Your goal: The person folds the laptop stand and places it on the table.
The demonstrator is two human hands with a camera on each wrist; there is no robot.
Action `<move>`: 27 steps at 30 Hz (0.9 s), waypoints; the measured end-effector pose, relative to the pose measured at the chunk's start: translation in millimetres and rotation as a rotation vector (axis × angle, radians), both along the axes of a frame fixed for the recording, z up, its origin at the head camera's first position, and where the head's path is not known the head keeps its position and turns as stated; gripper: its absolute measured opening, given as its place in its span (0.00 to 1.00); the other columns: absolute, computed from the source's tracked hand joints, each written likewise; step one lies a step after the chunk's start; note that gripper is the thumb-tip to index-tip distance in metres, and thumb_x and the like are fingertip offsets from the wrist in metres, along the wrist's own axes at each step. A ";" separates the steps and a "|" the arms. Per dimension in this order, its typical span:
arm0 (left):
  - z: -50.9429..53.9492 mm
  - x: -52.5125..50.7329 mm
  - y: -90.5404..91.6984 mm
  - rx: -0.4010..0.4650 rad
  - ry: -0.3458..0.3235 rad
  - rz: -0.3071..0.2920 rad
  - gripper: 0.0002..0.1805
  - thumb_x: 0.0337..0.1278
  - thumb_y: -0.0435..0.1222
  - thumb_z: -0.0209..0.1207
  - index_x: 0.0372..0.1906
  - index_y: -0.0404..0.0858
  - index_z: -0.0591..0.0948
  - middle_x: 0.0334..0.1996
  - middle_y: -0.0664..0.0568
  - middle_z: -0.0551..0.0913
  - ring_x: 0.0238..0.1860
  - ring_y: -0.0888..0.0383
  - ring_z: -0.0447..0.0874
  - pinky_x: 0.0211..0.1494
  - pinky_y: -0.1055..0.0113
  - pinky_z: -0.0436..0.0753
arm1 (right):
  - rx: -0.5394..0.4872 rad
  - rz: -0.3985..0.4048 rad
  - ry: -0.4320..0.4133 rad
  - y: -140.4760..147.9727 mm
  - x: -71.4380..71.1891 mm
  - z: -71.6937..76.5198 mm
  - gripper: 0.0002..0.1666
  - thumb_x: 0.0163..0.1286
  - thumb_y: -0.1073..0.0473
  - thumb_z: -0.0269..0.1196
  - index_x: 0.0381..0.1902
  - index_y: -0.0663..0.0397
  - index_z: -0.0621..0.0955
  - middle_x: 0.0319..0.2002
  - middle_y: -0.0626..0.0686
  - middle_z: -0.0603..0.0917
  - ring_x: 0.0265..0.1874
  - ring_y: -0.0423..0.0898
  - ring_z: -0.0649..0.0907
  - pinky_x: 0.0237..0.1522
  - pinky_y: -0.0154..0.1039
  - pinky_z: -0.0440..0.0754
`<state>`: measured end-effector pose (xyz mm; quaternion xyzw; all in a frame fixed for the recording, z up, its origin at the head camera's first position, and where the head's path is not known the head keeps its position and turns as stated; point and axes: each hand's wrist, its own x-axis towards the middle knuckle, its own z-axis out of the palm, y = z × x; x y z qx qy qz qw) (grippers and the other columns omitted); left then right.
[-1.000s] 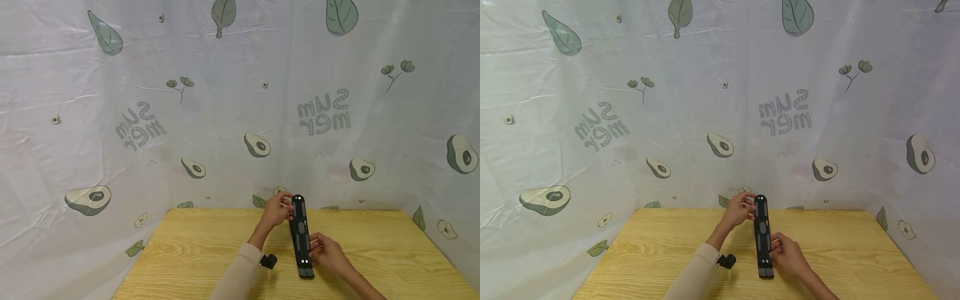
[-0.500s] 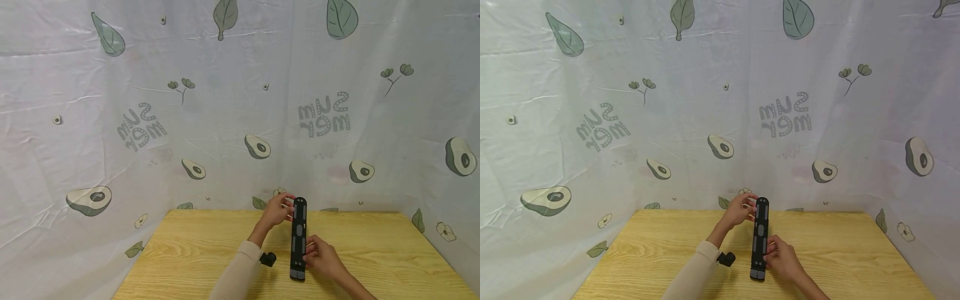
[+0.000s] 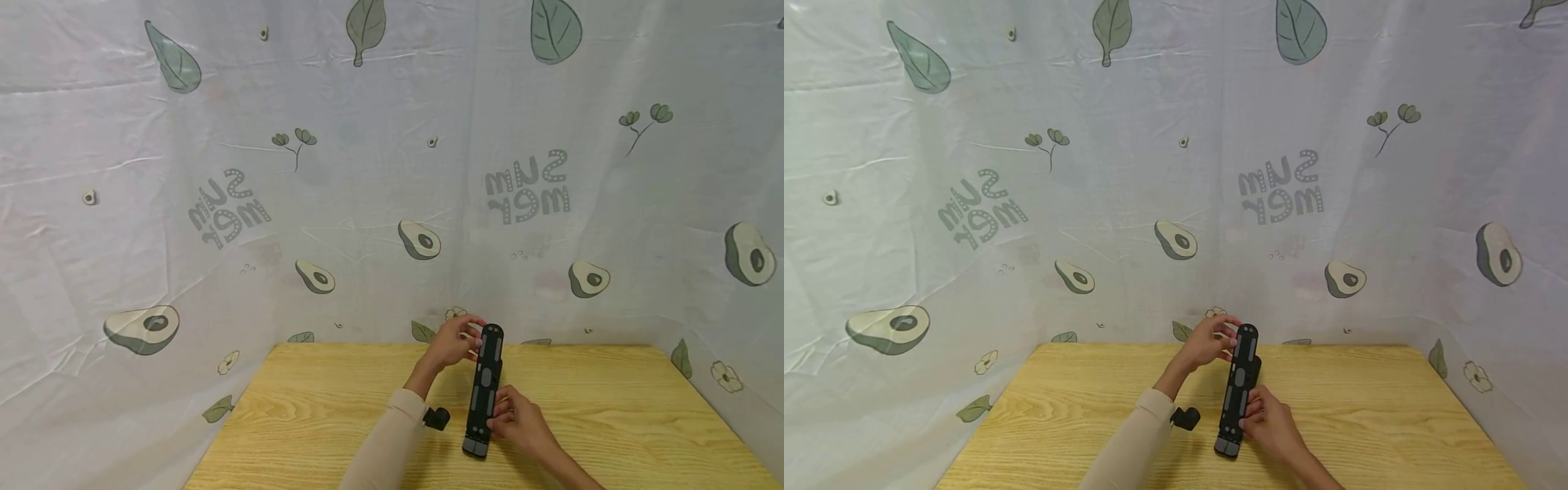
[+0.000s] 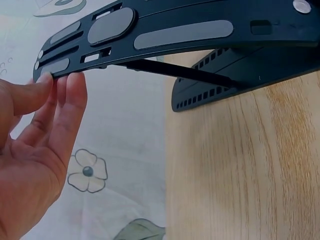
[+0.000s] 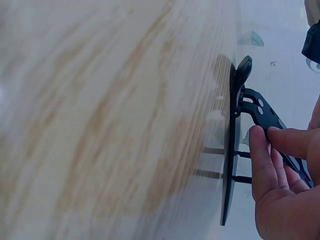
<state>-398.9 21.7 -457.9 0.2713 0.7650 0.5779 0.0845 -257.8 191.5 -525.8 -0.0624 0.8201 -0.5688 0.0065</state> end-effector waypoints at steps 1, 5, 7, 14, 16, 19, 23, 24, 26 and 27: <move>0.0 -0.7 -0.3 0.000 0.000 -0.010 0.20 0.73 0.23 0.60 0.64 0.41 0.83 0.42 0.47 0.83 0.32 0.58 0.85 0.42 0.53 0.95 | -0.004 -0.003 -0.004 -0.6 -0.1 -0.4 0.23 0.66 0.73 0.71 0.55 0.68 0.74 0.41 0.59 0.86 0.39 0.49 0.90 0.35 0.41 0.92; -0.6 -3.4 -1.0 -0.012 0.004 -0.038 0.21 0.72 0.23 0.59 0.64 0.41 0.83 0.42 0.47 0.84 0.32 0.59 0.85 0.41 0.54 0.94 | -0.014 -0.012 -0.011 -3.5 -0.6 -3.2 0.23 0.65 0.73 0.72 0.54 0.68 0.74 0.41 0.58 0.86 0.38 0.49 0.90 0.35 0.41 0.92; -0.9 -4.4 -1.2 -0.022 0.011 -0.044 0.21 0.72 0.23 0.59 0.63 0.41 0.84 0.42 0.47 0.84 0.32 0.59 0.86 0.37 0.61 0.93 | -0.023 -0.014 -0.009 -5.1 -0.4 -4.5 0.24 0.65 0.73 0.73 0.54 0.68 0.74 0.41 0.58 0.86 0.38 0.48 0.90 0.35 0.41 0.92; -0.5 -8.1 -1.0 -0.045 0.018 -0.073 0.21 0.73 0.23 0.59 0.63 0.42 0.84 0.41 0.48 0.84 0.32 0.59 0.85 0.39 0.58 0.94 | -0.060 -0.024 0.000 -14.4 0.2 -5.8 0.22 0.65 0.73 0.73 0.50 0.67 0.74 0.40 0.59 0.85 0.38 0.50 0.90 0.35 0.42 0.92; 0.1 -8.9 -1.3 -0.052 0.019 -0.084 0.21 0.73 0.23 0.59 0.64 0.42 0.84 0.41 0.48 0.84 0.32 0.58 0.85 0.41 0.53 0.94 | -0.073 -0.033 0.007 -18.0 0.8 -5.8 0.22 0.65 0.73 0.74 0.50 0.67 0.74 0.39 0.59 0.85 0.38 0.50 0.90 0.35 0.41 0.92; 1.4 -9.7 -1.8 -0.062 0.025 -0.098 0.21 0.73 0.23 0.59 0.64 0.41 0.84 0.41 0.48 0.84 0.33 0.57 0.85 0.45 0.45 0.94 | -0.081 -0.048 0.015 -23.5 2.0 -6.2 0.21 0.65 0.73 0.73 0.49 0.66 0.73 0.38 0.58 0.86 0.37 0.49 0.91 0.35 0.41 0.92; 3.1 -10.3 -2.4 -0.082 0.039 -0.116 0.20 0.73 0.23 0.58 0.63 0.41 0.84 0.42 0.48 0.85 0.35 0.54 0.87 0.44 0.47 0.94 | -0.079 -0.068 0.019 -29.5 3.2 -7.0 0.21 0.65 0.73 0.73 0.49 0.65 0.73 0.37 0.58 0.86 0.36 0.49 0.91 0.35 0.41 0.92; 3.2 -10.6 -2.6 -0.088 0.042 -0.121 0.20 0.74 0.23 0.58 0.63 0.41 0.84 0.42 0.48 0.85 0.35 0.53 0.87 0.43 0.50 0.94 | -0.078 -0.070 0.017 -30.7 3.4 -7.0 0.21 0.66 0.72 0.73 0.48 0.65 0.73 0.37 0.58 0.86 0.36 0.49 0.91 0.35 0.41 0.92; 4.1 -11.1 -2.7 -0.098 0.046 -0.132 0.19 0.74 0.23 0.58 0.62 0.41 0.84 0.43 0.47 0.85 0.35 0.53 0.87 0.42 0.52 0.94 | -0.074 -0.073 0.016 -32.9 3.4 -7.1 0.20 0.66 0.72 0.73 0.48 0.65 0.73 0.37 0.57 0.86 0.36 0.49 0.91 0.35 0.41 0.92; 4.6 -11.3 -2.6 -0.104 0.048 -0.137 0.19 0.74 0.23 0.58 0.62 0.41 0.84 0.43 0.47 0.85 0.35 0.53 0.87 0.42 0.52 0.94 | -0.072 -0.072 0.016 -33.9 3.6 -6.9 0.20 0.66 0.72 0.73 0.48 0.65 0.73 0.37 0.57 0.87 0.36 0.49 0.91 0.35 0.41 0.92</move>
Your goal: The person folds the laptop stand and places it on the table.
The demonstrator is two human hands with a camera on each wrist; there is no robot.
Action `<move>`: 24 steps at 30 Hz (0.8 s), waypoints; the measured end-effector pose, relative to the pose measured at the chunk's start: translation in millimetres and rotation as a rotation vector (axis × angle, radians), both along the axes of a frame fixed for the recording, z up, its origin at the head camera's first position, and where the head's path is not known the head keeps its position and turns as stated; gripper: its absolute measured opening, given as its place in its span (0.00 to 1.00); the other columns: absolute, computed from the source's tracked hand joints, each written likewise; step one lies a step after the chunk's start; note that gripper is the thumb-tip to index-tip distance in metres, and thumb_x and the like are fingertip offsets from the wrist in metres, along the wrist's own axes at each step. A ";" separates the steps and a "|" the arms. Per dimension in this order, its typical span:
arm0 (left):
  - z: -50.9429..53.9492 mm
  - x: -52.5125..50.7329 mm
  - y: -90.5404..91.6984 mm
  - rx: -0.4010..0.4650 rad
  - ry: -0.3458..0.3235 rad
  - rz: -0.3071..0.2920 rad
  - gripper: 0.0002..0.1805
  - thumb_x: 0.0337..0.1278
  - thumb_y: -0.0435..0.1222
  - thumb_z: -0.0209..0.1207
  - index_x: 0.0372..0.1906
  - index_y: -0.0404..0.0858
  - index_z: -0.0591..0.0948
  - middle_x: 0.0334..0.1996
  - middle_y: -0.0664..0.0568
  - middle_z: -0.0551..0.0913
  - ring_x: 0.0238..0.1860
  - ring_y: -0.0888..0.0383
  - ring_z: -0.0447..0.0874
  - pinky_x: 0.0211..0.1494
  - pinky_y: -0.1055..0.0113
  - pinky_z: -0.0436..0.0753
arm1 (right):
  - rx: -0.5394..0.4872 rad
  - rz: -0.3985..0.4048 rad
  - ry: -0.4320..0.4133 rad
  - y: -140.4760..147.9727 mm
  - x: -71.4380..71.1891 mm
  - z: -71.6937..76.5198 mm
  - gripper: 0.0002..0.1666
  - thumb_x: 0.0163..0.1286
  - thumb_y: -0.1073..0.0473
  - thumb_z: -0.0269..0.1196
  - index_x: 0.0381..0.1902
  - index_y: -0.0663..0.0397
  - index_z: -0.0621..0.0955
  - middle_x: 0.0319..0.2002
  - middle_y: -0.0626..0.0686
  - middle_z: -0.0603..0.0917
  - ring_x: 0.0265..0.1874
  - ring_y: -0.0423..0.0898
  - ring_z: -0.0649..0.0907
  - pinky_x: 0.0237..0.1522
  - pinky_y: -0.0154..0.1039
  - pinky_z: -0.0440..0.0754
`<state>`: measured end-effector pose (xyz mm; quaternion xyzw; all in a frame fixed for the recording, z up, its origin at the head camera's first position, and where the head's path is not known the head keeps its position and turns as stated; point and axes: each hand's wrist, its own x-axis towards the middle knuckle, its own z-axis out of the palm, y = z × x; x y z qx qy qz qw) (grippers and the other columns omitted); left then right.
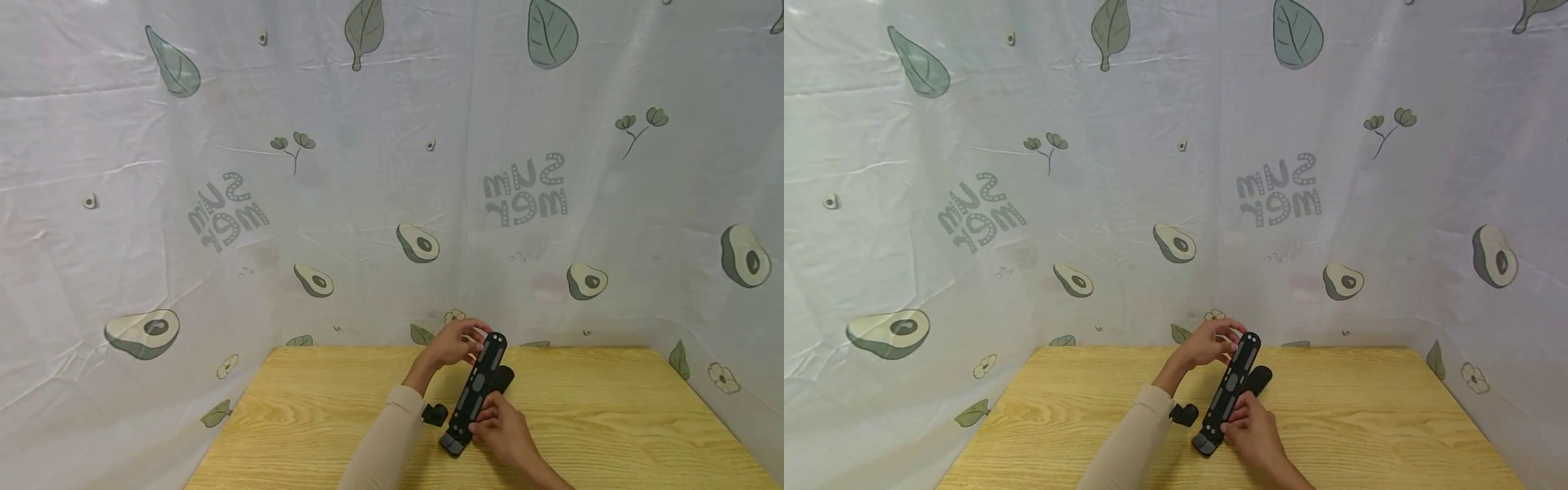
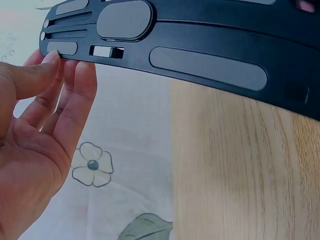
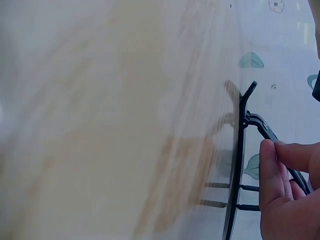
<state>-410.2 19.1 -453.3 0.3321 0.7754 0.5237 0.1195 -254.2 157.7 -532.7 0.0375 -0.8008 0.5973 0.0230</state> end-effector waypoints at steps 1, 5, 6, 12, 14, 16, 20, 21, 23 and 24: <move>0.5 -0.1 -0.3 -0.005 0.001 -0.005 0.19 0.75 0.24 0.58 0.62 0.41 0.84 0.43 0.47 0.86 0.34 0.54 0.87 0.42 0.52 0.94 | -0.001 0.002 -0.002 -1.2 0.2 0.3 0.20 0.67 0.72 0.73 0.48 0.65 0.73 0.37 0.57 0.87 0.36 0.50 0.91 0.35 0.41 0.92; 2.6 -0.1 -1.0 -0.021 0.003 -0.028 0.18 0.75 0.24 0.59 0.62 0.40 0.84 0.44 0.47 0.86 0.33 0.57 0.86 0.47 0.43 0.93 | 0.000 0.020 -0.004 -4.6 0.3 1.6 0.17 0.69 0.71 0.72 0.48 0.66 0.74 0.37 0.58 0.88 0.37 0.52 0.92 0.35 0.40 0.91; 3.1 0.0 -1.0 -0.027 0.006 -0.033 0.18 0.75 0.24 0.59 0.62 0.40 0.85 0.44 0.47 0.86 0.33 0.57 0.86 0.47 0.42 0.93 | -0.001 0.026 -0.008 -5.2 0.1 1.7 0.17 0.70 0.71 0.71 0.48 0.66 0.74 0.38 0.58 0.88 0.37 0.52 0.92 0.34 0.40 0.91; 5.5 1.5 -1.6 -0.069 0.033 -0.062 0.17 0.76 0.24 0.58 0.61 0.42 0.85 0.45 0.47 0.87 0.35 0.58 0.87 0.43 0.54 0.94 | -0.006 0.081 -0.028 -6.7 -1.3 -0.1 0.16 0.71 0.69 0.71 0.48 0.66 0.74 0.40 0.58 0.89 0.39 0.53 0.93 0.36 0.40 0.91; 6.4 2.1 -1.6 -0.083 0.045 -0.070 0.18 0.76 0.24 0.58 0.61 0.42 0.85 0.46 0.47 0.88 0.34 0.60 0.87 0.40 0.60 0.93 | -0.022 0.102 -0.028 -7.1 -1.5 -0.5 0.17 0.71 0.68 0.71 0.48 0.66 0.74 0.41 0.58 0.89 0.40 0.53 0.93 0.37 0.40 0.92; 7.6 2.4 -1.5 -0.092 0.054 -0.079 0.18 0.76 0.24 0.58 0.61 0.42 0.85 0.47 0.46 0.88 0.35 0.61 0.88 0.38 0.64 0.92 | -0.034 0.120 -0.024 -7.7 -1.4 -0.5 0.18 0.70 0.68 0.71 0.48 0.67 0.74 0.42 0.59 0.90 0.41 0.54 0.93 0.38 0.41 0.92; 9.2 2.2 -1.5 -0.109 0.080 -0.099 0.19 0.76 0.24 0.57 0.62 0.42 0.85 0.49 0.45 0.89 0.36 0.63 0.87 0.38 0.66 0.91 | -0.065 0.162 -0.018 -8.8 -2.4 0.0 0.19 0.71 0.69 0.71 0.50 0.69 0.73 0.45 0.62 0.90 0.45 0.56 0.93 0.40 0.41 0.93; 9.5 2.1 -1.6 -0.113 0.087 -0.102 0.19 0.76 0.24 0.57 0.62 0.42 0.85 0.50 0.45 0.89 0.37 0.63 0.87 0.38 0.66 0.91 | -0.072 0.174 -0.017 -8.9 -2.5 0.3 0.19 0.71 0.69 0.70 0.51 0.70 0.73 0.46 0.63 0.90 0.46 0.56 0.93 0.41 0.41 0.93; 9.8 1.9 -1.7 -0.120 0.099 -0.111 0.19 0.76 0.24 0.56 0.62 0.42 0.86 0.51 0.44 0.89 0.37 0.63 0.87 0.38 0.67 0.91 | -0.088 0.200 -0.020 -9.2 -3.1 1.1 0.19 0.72 0.70 0.69 0.53 0.71 0.73 0.48 0.65 0.89 0.48 0.57 0.92 0.42 0.41 0.93; 10.0 1.9 -1.5 -0.122 0.104 -0.114 0.19 0.76 0.24 0.56 0.62 0.42 0.86 0.51 0.44 0.89 0.37 0.64 0.86 0.38 0.67 0.91 | -0.091 0.211 -0.019 -9.4 -3.3 1.7 0.19 0.72 0.71 0.68 0.53 0.72 0.72 0.49 0.67 0.88 0.50 0.57 0.92 0.43 0.41 0.93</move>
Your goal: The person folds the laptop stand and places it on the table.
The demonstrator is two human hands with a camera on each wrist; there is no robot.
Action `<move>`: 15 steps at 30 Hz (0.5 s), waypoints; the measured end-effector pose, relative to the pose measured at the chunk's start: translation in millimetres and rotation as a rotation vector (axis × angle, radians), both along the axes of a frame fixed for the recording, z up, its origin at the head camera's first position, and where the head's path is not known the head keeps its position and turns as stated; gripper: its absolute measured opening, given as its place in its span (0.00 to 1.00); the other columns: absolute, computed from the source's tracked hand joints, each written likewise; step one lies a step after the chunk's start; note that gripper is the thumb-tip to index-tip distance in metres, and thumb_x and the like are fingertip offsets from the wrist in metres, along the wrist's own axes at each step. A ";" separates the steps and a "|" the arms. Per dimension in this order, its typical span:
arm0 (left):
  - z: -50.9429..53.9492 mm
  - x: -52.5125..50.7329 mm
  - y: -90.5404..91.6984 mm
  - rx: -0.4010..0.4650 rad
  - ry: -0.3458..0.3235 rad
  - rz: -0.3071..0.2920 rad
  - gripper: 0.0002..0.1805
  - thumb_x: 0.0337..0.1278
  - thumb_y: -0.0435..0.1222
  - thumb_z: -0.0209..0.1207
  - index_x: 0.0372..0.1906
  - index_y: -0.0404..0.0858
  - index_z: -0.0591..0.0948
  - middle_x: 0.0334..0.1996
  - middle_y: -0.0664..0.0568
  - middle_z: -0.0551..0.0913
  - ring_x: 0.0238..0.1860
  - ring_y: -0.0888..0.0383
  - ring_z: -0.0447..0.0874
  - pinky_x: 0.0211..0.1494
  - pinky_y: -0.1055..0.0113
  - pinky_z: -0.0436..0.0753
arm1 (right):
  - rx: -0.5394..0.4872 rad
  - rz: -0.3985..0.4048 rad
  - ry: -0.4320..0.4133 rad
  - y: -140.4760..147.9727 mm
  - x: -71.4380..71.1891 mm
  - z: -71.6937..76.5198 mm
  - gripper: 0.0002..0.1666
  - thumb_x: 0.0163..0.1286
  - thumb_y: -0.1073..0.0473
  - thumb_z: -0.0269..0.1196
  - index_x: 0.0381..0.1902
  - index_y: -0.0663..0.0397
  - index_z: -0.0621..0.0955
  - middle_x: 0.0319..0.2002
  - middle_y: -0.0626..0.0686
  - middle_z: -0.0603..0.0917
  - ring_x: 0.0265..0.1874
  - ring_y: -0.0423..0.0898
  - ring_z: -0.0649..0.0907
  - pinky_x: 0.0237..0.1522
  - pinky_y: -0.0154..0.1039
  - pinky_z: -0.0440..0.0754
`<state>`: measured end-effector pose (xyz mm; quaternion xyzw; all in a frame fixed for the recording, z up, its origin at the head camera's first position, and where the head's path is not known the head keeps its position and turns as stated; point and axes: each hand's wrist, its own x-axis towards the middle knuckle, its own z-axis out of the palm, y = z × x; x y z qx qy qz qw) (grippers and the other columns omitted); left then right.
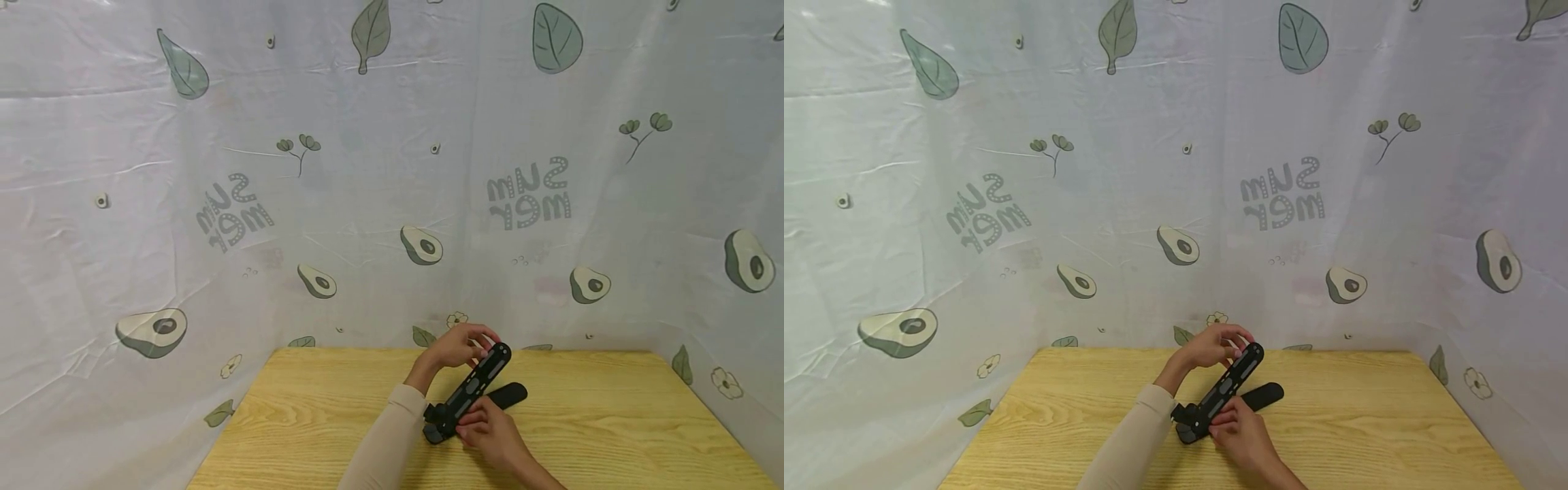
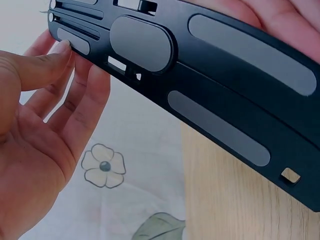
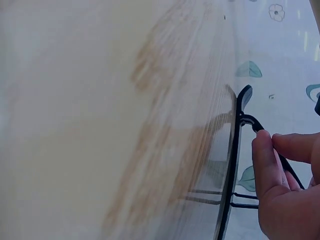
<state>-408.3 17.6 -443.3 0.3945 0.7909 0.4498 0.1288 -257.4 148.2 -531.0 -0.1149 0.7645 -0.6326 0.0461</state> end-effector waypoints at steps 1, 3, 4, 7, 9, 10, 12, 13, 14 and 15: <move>0.2 0.2 0.2 -0.002 0.004 -0.004 0.19 0.76 0.24 0.56 0.62 0.42 0.86 0.51 0.44 0.89 0.38 0.64 0.86 0.38 0.68 0.91 | -0.004 0.010 -0.003 -0.2 0.1 0.3 0.19 0.72 0.71 0.68 0.54 0.72 0.72 0.50 0.68 0.88 0.51 0.58 0.92 0.44 0.41 0.93; 0.7 0.8 0.4 -0.003 0.008 -0.009 0.19 0.76 0.24 0.57 0.62 0.42 0.86 0.51 0.44 0.89 0.37 0.64 0.86 0.37 0.68 0.90 | -0.012 0.024 -0.008 -0.7 -0.1 0.8 0.19 0.73 0.72 0.67 0.55 0.73 0.72 0.51 0.70 0.87 0.52 0.61 0.91 0.45 0.42 0.94; 0.9 1.0 0.6 -0.003 0.010 -0.011 0.19 0.76 0.24 0.57 0.62 0.42 0.86 0.51 0.43 0.89 0.37 0.65 0.86 0.37 0.68 0.90 | -0.013 0.029 -0.010 -1.0 -0.3 1.0 0.20 0.73 0.72 0.67 0.55 0.73 0.71 0.52 0.70 0.86 0.53 0.62 0.91 0.45 0.42 0.94; 1.5 1.4 0.4 -0.011 0.018 -0.015 0.19 0.76 0.24 0.57 0.62 0.41 0.86 0.51 0.43 0.89 0.37 0.65 0.86 0.37 0.68 0.91 | -0.014 0.039 -0.013 -2.0 -0.5 1.6 0.20 0.73 0.72 0.67 0.56 0.74 0.71 0.53 0.72 0.86 0.55 0.65 0.90 0.46 0.43 0.94; 1.7 2.0 -0.3 -0.018 0.021 -0.016 0.19 0.76 0.24 0.57 0.62 0.41 0.86 0.52 0.43 0.89 0.38 0.65 0.86 0.38 0.68 0.91 | -0.013 0.041 -0.016 -2.8 -0.6 2.0 0.21 0.73 0.72 0.68 0.57 0.74 0.71 0.54 0.72 0.86 0.55 0.65 0.89 0.47 0.44 0.94; 2.0 2.4 -0.6 -0.024 0.025 -0.016 0.19 0.76 0.24 0.57 0.63 0.41 0.86 0.52 0.43 0.89 0.38 0.65 0.86 0.38 0.68 0.91 | -0.011 0.040 -0.020 -3.0 -0.5 2.2 0.21 0.73 0.72 0.68 0.57 0.74 0.71 0.54 0.71 0.86 0.55 0.65 0.89 0.47 0.44 0.94; 2.3 3.3 -1.5 -0.030 0.027 -0.015 0.20 0.76 0.24 0.56 0.63 0.42 0.86 0.53 0.44 0.89 0.38 0.65 0.86 0.39 0.68 0.91 | -0.012 0.039 -0.026 -3.1 0.0 2.6 0.22 0.73 0.71 0.68 0.57 0.73 0.71 0.54 0.70 0.86 0.55 0.64 0.90 0.47 0.44 0.94; 2.3 3.6 -1.8 -0.033 0.031 -0.014 0.20 0.77 0.24 0.56 0.64 0.42 0.86 0.53 0.44 0.89 0.38 0.66 0.86 0.39 0.68 0.91 | -0.013 0.039 -0.029 -3.0 0.3 2.9 0.22 0.73 0.71 0.69 0.57 0.73 0.71 0.54 0.69 0.86 0.55 0.63 0.90 0.47 0.44 0.94; 2.1 3.8 -2.3 -0.033 0.036 -0.012 0.20 0.77 0.25 0.56 0.64 0.42 0.86 0.53 0.44 0.89 0.39 0.66 0.86 0.39 0.69 0.91 | -0.016 0.039 -0.035 -3.0 0.3 2.9 0.22 0.73 0.71 0.69 0.57 0.73 0.71 0.54 0.69 0.86 0.55 0.63 0.90 0.47 0.45 0.94; 1.7 4.2 -2.9 -0.032 0.037 -0.009 0.19 0.77 0.25 0.56 0.64 0.42 0.85 0.53 0.44 0.89 0.39 0.66 0.86 0.39 0.69 0.91 | -0.020 0.040 -0.041 -2.9 0.3 3.0 0.22 0.73 0.70 0.69 0.57 0.73 0.71 0.54 0.68 0.86 0.55 0.62 0.90 0.47 0.45 0.94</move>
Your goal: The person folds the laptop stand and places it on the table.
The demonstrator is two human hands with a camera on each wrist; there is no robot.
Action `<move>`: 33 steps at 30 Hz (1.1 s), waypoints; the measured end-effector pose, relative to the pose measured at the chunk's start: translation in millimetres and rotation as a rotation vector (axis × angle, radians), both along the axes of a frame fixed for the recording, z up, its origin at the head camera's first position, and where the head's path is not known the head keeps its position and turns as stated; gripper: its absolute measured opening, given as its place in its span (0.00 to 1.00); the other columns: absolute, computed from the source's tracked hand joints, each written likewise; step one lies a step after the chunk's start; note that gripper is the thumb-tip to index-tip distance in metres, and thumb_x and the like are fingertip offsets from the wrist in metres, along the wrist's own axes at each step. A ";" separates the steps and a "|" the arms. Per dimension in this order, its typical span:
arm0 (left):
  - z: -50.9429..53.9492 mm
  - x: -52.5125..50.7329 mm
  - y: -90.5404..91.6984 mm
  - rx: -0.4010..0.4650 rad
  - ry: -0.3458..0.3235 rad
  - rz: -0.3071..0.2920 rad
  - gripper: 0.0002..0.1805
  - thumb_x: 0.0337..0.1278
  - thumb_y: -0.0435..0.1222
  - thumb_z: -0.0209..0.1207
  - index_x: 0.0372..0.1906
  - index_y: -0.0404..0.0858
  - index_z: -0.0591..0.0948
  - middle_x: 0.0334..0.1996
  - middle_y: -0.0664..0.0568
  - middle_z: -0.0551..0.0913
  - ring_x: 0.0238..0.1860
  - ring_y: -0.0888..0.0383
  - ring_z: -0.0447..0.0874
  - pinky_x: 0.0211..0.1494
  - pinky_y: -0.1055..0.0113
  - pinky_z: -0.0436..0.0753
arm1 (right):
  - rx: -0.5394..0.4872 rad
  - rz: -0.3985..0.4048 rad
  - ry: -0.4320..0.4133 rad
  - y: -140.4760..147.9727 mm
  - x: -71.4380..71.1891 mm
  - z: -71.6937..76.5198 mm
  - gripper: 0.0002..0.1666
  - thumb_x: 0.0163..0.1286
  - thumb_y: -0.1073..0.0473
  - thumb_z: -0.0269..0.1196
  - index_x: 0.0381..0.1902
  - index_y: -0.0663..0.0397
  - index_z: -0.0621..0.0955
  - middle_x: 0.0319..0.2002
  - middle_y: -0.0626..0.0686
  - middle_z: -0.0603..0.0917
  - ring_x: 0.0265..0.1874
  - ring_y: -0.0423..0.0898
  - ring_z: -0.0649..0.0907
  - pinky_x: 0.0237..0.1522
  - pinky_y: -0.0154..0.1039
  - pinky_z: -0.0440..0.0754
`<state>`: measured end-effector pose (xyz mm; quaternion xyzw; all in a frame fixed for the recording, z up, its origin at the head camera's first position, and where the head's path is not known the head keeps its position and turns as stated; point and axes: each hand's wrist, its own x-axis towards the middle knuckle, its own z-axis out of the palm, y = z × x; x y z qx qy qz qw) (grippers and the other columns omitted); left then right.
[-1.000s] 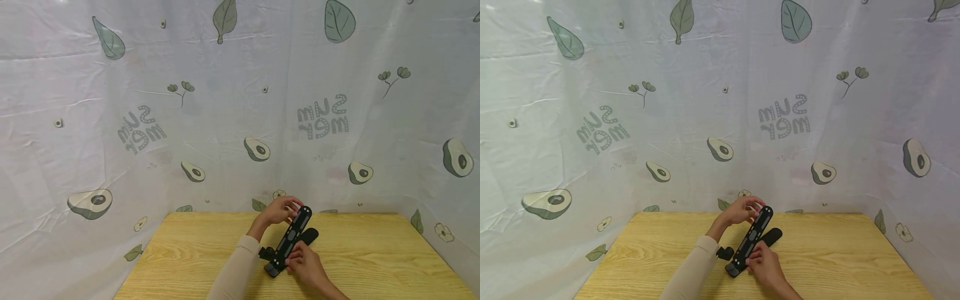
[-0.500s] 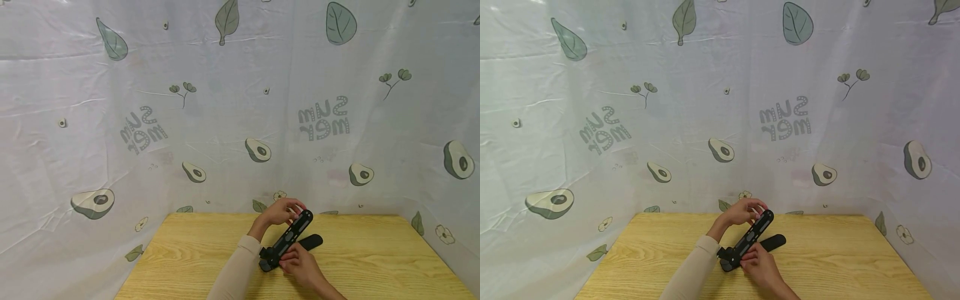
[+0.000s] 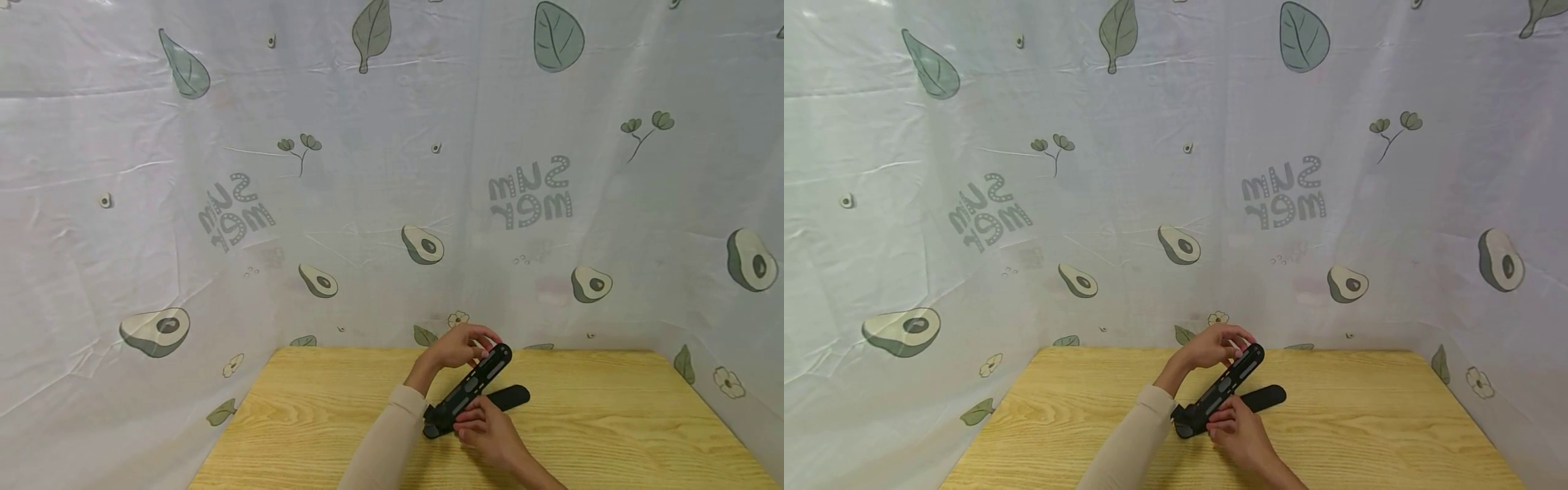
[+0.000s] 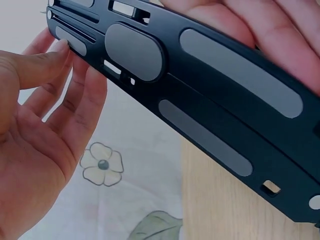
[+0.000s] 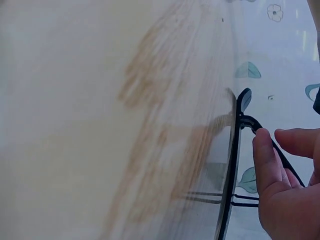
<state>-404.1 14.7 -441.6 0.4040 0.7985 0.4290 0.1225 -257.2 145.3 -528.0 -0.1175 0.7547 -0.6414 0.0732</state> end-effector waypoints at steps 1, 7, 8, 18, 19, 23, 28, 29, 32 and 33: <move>-0.6 0.3 -0.3 0.002 0.002 0.003 0.19 0.78 0.26 0.57 0.64 0.42 0.85 0.53 0.44 0.89 0.39 0.66 0.86 0.39 0.69 0.90 | -0.003 0.000 -0.003 0.2 0.1 0.1 0.22 0.73 0.70 0.69 0.58 0.73 0.71 0.54 0.68 0.86 0.55 0.62 0.90 0.47 0.46 0.94; -6.5 3.7 -2.8 0.022 0.002 0.052 0.15 0.78 0.29 0.59 0.62 0.40 0.86 0.50 0.45 0.90 0.38 0.65 0.88 0.41 0.69 0.91 | 0.038 -0.037 -0.013 2.2 0.8 3.0 0.24 0.74 0.64 0.70 0.59 0.72 0.74 0.54 0.65 0.88 0.53 0.59 0.90 0.47 0.44 0.93; -7.5 4.8 -3.4 0.023 0.004 0.064 0.15 0.79 0.30 0.59 0.61 0.40 0.87 0.49 0.45 0.90 0.37 0.66 0.87 0.41 0.69 0.91 | 0.053 -0.048 -0.011 3.1 0.6 3.4 0.24 0.74 0.63 0.70 0.60 0.71 0.74 0.54 0.64 0.88 0.53 0.58 0.91 0.47 0.43 0.93; -18.7 26.5 -11.3 0.039 0.041 0.229 0.11 0.76 0.34 0.63 0.55 0.40 0.89 0.45 0.47 0.92 0.36 0.60 0.90 0.36 0.73 0.86 | 0.039 -0.154 -0.006 22.6 -3.3 11.9 0.26 0.77 0.63 0.67 0.64 0.75 0.75 0.51 0.65 0.87 0.47 0.54 0.91 0.46 0.46 0.93; -19.4 29.6 -12.9 0.045 0.031 0.247 0.11 0.75 0.34 0.64 0.55 0.40 0.89 0.45 0.47 0.91 0.37 0.59 0.90 0.37 0.73 0.86 | 0.039 -0.169 -0.005 24.8 -3.8 13.6 0.25 0.77 0.63 0.67 0.64 0.75 0.75 0.50 0.65 0.87 0.47 0.54 0.91 0.46 0.46 0.93; -24.7 40.3 -19.3 0.061 0.018 0.310 0.10 0.74 0.35 0.66 0.53 0.39 0.90 0.44 0.47 0.91 0.40 0.57 0.90 0.39 0.71 0.86 | 0.031 -0.246 -0.005 34.2 -6.7 21.9 0.22 0.78 0.64 0.65 0.62 0.73 0.75 0.48 0.62 0.87 0.45 0.53 0.91 0.46 0.46 0.94; -31.8 52.0 -27.2 0.059 0.009 0.356 0.09 0.71 0.36 0.68 0.50 0.39 0.90 0.44 0.47 0.91 0.42 0.56 0.90 0.44 0.66 0.88 | 0.002 -0.335 0.020 44.6 -13.1 36.2 0.21 0.79 0.64 0.64 0.62 0.72 0.76 0.48 0.62 0.87 0.44 0.51 0.91 0.44 0.42 0.94; -32.7 54.4 -28.9 0.058 0.004 0.364 0.09 0.70 0.36 0.69 0.50 0.39 0.90 0.44 0.48 0.91 0.43 0.55 0.90 0.44 0.65 0.88 | -0.003 -0.342 0.028 46.5 -14.2 39.4 0.21 0.79 0.64 0.64 0.62 0.72 0.76 0.48 0.62 0.87 0.44 0.50 0.92 0.45 0.42 0.94; -36.1 61.3 -34.1 0.060 -0.013 0.385 0.09 0.68 0.37 0.70 0.49 0.39 0.90 0.43 0.49 0.91 0.42 0.55 0.90 0.43 0.65 0.88 | 0.000 -0.361 0.058 51.5 -17.7 48.7 0.22 0.80 0.60 0.65 0.63 0.70 0.76 0.50 0.63 0.87 0.43 0.47 0.92 0.45 0.40 0.93; -37.4 63.5 -35.8 0.062 -0.018 0.393 0.09 0.68 0.37 0.71 0.48 0.39 0.90 0.42 0.49 0.91 0.42 0.56 0.90 0.43 0.65 0.88 | -0.002 -0.363 0.069 53.2 -18.8 51.3 0.23 0.80 0.59 0.65 0.63 0.69 0.76 0.50 0.64 0.86 0.43 0.45 0.92 0.46 0.41 0.93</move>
